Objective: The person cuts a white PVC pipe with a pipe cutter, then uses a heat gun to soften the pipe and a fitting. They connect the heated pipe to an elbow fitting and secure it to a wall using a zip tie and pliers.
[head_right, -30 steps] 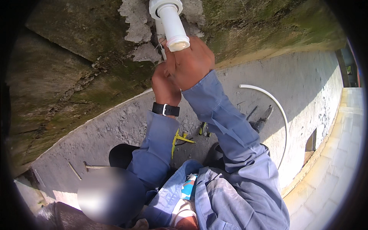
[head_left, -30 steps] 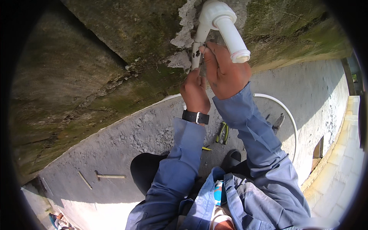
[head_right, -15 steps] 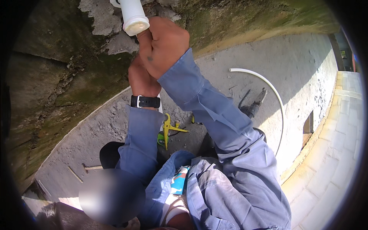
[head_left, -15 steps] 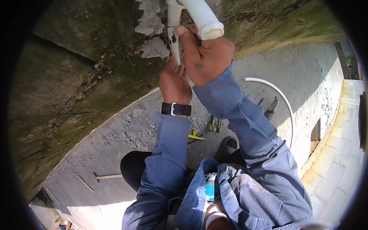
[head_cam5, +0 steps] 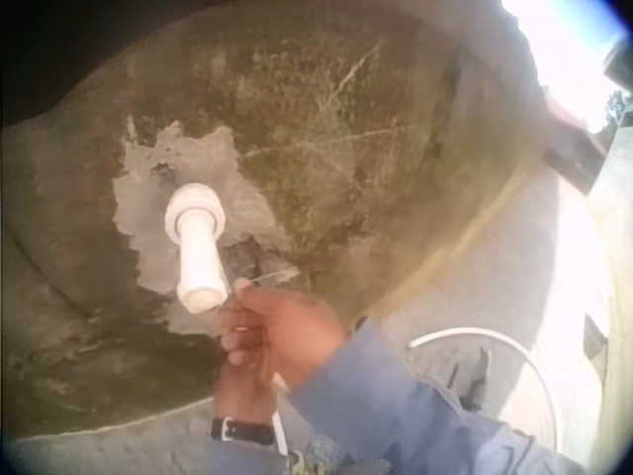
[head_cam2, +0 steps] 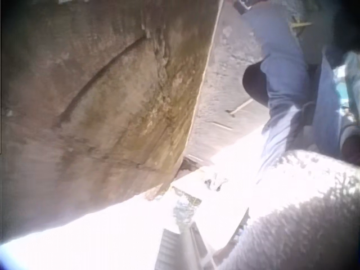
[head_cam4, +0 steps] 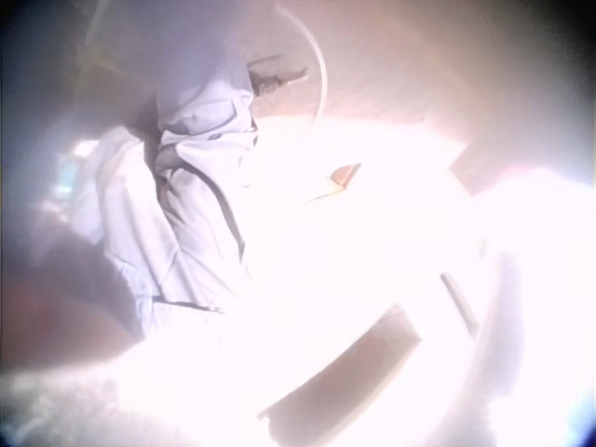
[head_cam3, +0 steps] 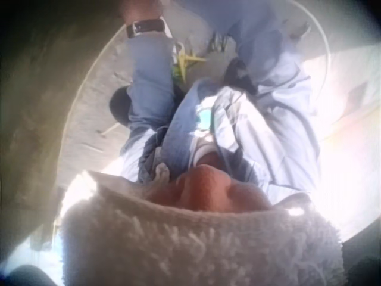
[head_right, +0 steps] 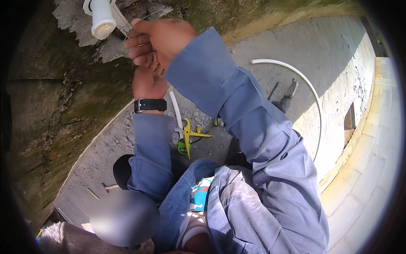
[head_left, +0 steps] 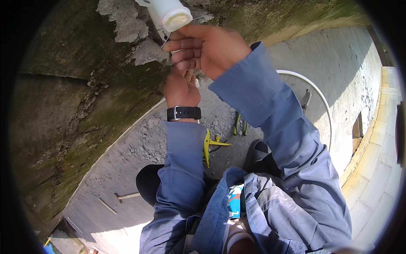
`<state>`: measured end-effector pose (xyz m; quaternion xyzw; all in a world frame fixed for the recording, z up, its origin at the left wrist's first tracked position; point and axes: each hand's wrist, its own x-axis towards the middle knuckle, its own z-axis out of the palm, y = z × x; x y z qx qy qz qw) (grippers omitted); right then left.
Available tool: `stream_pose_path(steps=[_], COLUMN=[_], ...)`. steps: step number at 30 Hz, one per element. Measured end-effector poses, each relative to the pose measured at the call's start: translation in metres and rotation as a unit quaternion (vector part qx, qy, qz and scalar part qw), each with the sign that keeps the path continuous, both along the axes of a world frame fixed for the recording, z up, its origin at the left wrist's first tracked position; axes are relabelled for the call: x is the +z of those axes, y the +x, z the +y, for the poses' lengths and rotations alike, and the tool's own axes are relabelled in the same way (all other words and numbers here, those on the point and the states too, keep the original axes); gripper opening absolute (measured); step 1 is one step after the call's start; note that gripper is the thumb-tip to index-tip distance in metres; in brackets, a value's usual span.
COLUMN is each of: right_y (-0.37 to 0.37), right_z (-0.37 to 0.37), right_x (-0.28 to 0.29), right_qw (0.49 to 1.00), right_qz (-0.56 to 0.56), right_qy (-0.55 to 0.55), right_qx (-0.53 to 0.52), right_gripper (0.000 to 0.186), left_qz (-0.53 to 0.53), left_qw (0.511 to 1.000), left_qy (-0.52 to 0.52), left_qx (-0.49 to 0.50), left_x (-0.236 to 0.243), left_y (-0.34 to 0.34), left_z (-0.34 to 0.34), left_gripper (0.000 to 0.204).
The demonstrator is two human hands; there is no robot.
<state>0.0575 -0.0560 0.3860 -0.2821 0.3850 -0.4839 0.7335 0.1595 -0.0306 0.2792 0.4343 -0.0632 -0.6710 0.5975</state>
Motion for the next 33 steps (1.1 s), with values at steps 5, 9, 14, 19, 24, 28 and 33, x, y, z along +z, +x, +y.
stream_pose_path(steps=[5,9,14,19,24,28,33], right_y=[-0.060,-0.111,-0.119,-0.107,-0.124,-0.130,-0.142], right_z=[0.010,0.028,0.141,0.174,0.140,0.121,0.125], right_x=[-0.054,-0.207,-0.319,-0.337,-0.333,-0.278,-0.149], right_qw=[0.974,0.749,0.721,0.687,0.604,0.794,0.947], right_qz=[0.226,0.651,0.605,0.652,0.626,0.295,0.190], right_qy=[0.000,0.112,0.306,0.291,0.154,0.532,0.231], right_qx=[-0.015,0.037,0.142,0.137,0.469,0.020,0.119], right_gripper=[0.045,0.065,0.063,0.054,0.038,0.037,0.056], left_qz=[-0.021,-0.014,-0.012,-0.014,-0.018,-0.012,0.005], left_qw=[0.998,0.999,0.999,1.000,1.000,0.996,0.994], left_qy=[0.049,0.028,0.017,0.018,0.012,0.049,0.040], left_qx=[0.043,0.033,0.025,0.000,0.018,0.079,0.098], left_x=[-0.003,-0.004,-0.003,-0.002,-0.001,-0.006,-0.003], left_y=[-0.002,-0.005,-0.005,0.001,0.002,-0.009,-0.013], left_z=[-0.008,-0.007,-0.007,-0.007,-0.005,-0.008,-0.007], left_gripper=[0.069,0.079,0.078,0.077,0.075,0.072,0.077])
